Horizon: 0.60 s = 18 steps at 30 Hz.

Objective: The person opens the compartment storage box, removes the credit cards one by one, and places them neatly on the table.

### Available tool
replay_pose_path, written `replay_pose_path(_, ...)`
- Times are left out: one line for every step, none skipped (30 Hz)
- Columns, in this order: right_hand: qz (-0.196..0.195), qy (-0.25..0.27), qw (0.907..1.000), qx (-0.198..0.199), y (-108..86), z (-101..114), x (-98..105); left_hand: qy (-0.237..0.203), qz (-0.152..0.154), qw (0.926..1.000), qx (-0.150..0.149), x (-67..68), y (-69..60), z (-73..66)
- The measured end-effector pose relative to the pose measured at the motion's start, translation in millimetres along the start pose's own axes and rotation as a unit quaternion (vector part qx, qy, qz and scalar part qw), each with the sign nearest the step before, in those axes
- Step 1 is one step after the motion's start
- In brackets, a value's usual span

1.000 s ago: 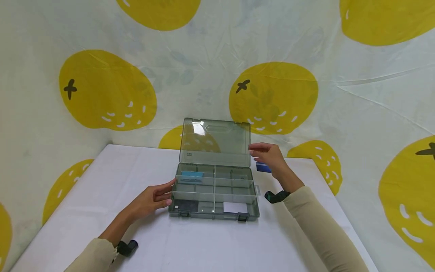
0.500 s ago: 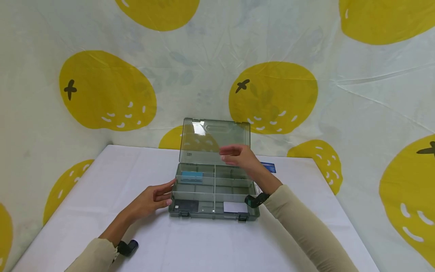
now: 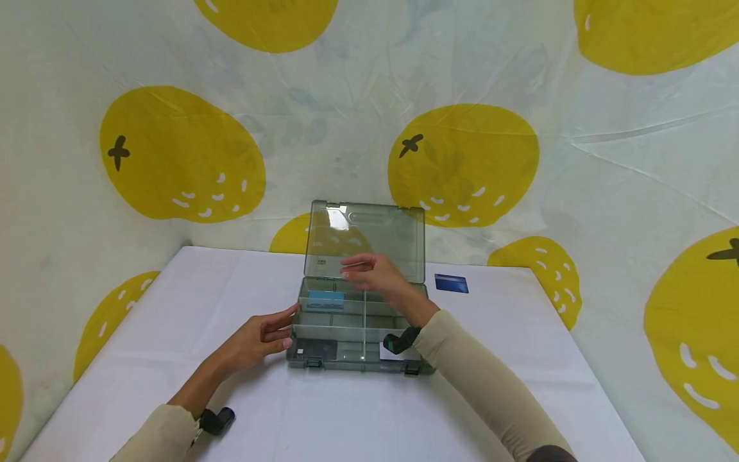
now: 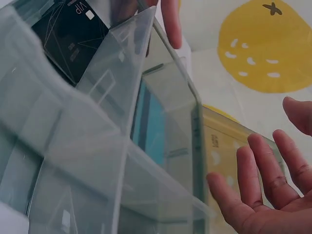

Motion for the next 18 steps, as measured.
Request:
replay_pose_path(0.000,-0.003,1.0000,-0.003,2.8,-2,-3,-0.002,-0.001,1.0000,0.003,0.0,0.1,-0.1)
replay_pose_path(0.002,-0.003,1.0000,-0.005,5.3,-3,-6,-0.004,-0.001,1.0000,0.005,0.1,0.2,0.0)
replay_pose_path(0.003,-0.004,1.0000,-0.008,7.6,-4,-8,-0.006,0.000,1.0000,0.007,0.2,0.2,0.0)
replay_pose_path(0.005,-0.001,0.9999,-0.012,9.8,-5,-11,-0.006,0.001,1.0000,0.007,0.3,0.2,0.0)
replay_pose_path(0.006,0.000,0.9999,-0.013,11.8,-6,-14,-0.007,0.002,1.0000,0.006,0.4,0.2,-0.2)
replay_pose_path(0.009,0.000,0.9999,-0.014,13.8,-7,-16,-0.009,0.002,0.9999,0.006,0.4,0.3,-0.1)
replay_pose_path(0.012,0.000,0.9998,-0.016,15.2,-7,-19,-0.010,0.002,0.9999,0.005,0.3,0.3,-0.3)
replay_pose_path(0.013,-0.002,0.9997,-0.018,16.7,-8,-21,-0.011,0.003,0.9999,0.002,0.4,0.2,-0.3)
replay_pose_path(0.014,-0.005,0.9997,-0.020,18.1,-8,-23,-0.011,0.004,0.9999,-0.001,0.4,0.2,-0.1)
replay_pose_path(0.016,-0.010,0.9996,-0.021,19.7,-8,-26,-0.011,0.005,0.9999,-0.005,0.6,0.3,0.3)
replay_pose_path(0.017,-0.018,0.9994,-0.023,21.1,-9,-28,-0.012,0.005,0.9999,-0.006,0.6,0.4,0.6)
replay_pose_path(0.018,-0.025,0.9992,-0.027,22.6,-9,-30,-0.012,0.005,0.9999,-0.007,0.6,0.4,1.0)
replay_pose_path(0.019,-0.031,0.9988,-0.032,24.3,-10,-32,-0.013,0.006,0.9999,-0.008,0.7,0.4,1.3)
replay_pose_path(0.020,-0.037,0.9984,-0.037,26.1,-10,-34,-0.013,0.007,0.9998,-0.009,0.8,0.5,1.6)
replay_pose_path(0.021,-0.042,0.9980,-0.043,27.6,-11,-36,-0.014,0.008,0.9998,-0.011,0.9,0.6,2.0)
replay_pose_path(0.021,-0.046,0.9976,-0.048,29.2,-12,-38,-0.014,0.010,0.9998,-0.012,1.0,0.7,2.3)
replay_pose_path(0.022,-0.045,0.9973,-0.053,30.8,-13,-39,-0.016,0.011,0.9997,-0.012,1.1,0.8,2.4)
replay_pose_path(0.023,-0.044,0.9971,-0.057,32.4,-13,-41,-0.017,0.011,0.9997,-0.013,1.1,1.0,2.4)
Point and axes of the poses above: each hand's wrist, its own y-axis towards the middle knuckle, its own x-axis out of the back of the hand, z = x × y, the point moved 2 cm from there along y, towards the middle knuckle, and after that the axes turned 1 degree about -y, right-handed, at the moved point
